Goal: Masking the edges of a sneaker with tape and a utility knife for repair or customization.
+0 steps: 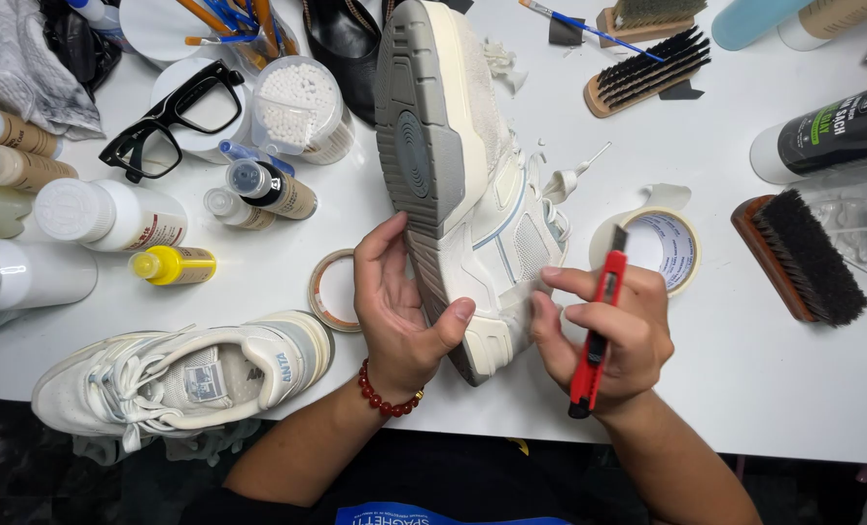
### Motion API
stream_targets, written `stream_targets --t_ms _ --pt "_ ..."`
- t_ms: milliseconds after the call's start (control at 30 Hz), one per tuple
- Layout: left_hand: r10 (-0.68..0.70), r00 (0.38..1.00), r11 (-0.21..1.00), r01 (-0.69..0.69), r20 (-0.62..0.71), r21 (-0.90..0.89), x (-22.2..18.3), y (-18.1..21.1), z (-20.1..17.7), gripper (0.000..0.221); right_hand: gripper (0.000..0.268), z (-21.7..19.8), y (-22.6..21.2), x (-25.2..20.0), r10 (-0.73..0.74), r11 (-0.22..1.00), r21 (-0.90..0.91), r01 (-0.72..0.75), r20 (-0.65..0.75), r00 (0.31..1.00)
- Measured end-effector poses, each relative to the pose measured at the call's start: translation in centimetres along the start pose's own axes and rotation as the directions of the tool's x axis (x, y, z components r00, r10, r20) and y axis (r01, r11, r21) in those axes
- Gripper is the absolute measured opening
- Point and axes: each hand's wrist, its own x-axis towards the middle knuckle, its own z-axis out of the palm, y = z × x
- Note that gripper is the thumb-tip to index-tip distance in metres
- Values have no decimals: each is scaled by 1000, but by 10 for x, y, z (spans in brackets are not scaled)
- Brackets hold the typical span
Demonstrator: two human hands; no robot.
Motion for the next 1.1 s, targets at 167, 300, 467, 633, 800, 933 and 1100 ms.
stream_targets --t_ms 167,300,467,633,800,933,1100 --pt "24 999 999 -25 40 37 1 2 2 85 41 3 5 13 -136 990 50 131 103 985" --pt "5 998 999 -8 60 50 2 3 1 84 36 1 9 18 -284 958 87 273 146 948" --pt "-53 998 998 51 37 44 4 4 2 84 36 1 12 21 -298 955 70 290 178 938" --pt "-80 995 997 78 66 27 5 2 2 82 37 4 16 11 -256 966 82 244 181 950" --pt "-132 989 991 133 70 -13 5 3 2 81 36 4 21 3 -66 991 122 51 124 990" --pt "-110 989 994 108 102 26 4 -2 2 82 34 -1 27 -7 19 985 171 -35 92 996" --pt "-119 991 993 120 58 -17 8 -1 1 82 26 -7 44 -26 461 762 529 -374 -38 886"
